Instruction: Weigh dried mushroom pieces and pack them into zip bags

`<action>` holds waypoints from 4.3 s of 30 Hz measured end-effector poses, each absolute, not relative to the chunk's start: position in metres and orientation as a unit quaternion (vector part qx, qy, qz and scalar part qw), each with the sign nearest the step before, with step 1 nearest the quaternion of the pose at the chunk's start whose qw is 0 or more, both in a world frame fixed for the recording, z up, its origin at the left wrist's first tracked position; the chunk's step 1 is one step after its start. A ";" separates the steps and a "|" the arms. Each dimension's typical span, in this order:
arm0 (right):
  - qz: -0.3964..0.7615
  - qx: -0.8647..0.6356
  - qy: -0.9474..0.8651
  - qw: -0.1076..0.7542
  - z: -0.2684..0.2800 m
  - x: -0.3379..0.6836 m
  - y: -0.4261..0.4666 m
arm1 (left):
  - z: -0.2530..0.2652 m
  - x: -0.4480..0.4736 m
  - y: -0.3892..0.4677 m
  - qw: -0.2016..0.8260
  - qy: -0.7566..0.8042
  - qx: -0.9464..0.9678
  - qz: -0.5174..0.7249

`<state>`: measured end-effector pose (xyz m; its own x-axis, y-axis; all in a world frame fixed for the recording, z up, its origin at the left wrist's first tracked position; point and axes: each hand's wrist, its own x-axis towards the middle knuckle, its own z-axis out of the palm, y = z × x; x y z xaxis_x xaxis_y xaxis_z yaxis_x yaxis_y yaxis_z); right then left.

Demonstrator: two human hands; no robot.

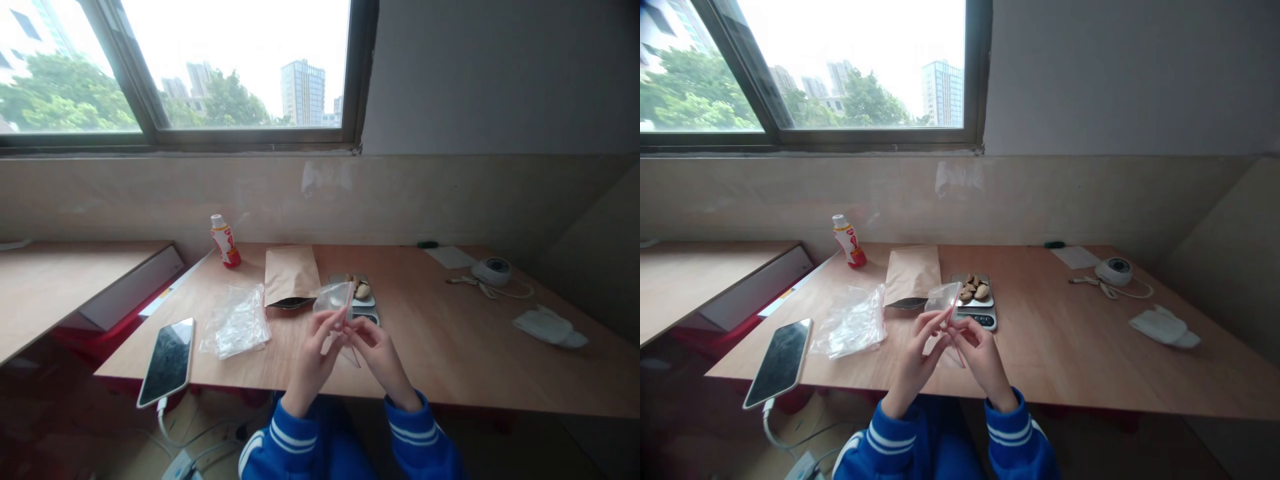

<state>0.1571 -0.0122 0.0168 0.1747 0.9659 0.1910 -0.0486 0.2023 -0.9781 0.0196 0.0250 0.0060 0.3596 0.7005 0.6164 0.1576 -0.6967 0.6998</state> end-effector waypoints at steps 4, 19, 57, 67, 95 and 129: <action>0.447 -0.473 -0.515 0.557 0.020 0.167 -0.016 | 0.004 0.016 0.025 0.176 0.296 0.804 0.485; 0.193 -0.635 -0.466 0.585 -0.009 0.221 0.048 | 0.006 0.008 0.020 0.115 0.397 0.633 0.655; 0.151 -0.506 -0.603 0.598 0.045 0.197 0.043 | -0.008 0.030 0.018 0.458 0.421 0.352 0.700; 0.037 -0.646 -0.599 0.472 -0.055 0.211 0.104 | -0.017 0.024 0.018 0.472 0.412 0.322 0.710; 0.069 -0.617 -0.592 0.514 -0.030 0.216 0.095 | -0.015 0.024 0.020 0.487 0.398 0.301 0.717; 0.283 -0.580 -0.536 0.544 0.039 0.182 -0.015 | -0.011 0.028 0.014 0.495 0.392 0.278 0.724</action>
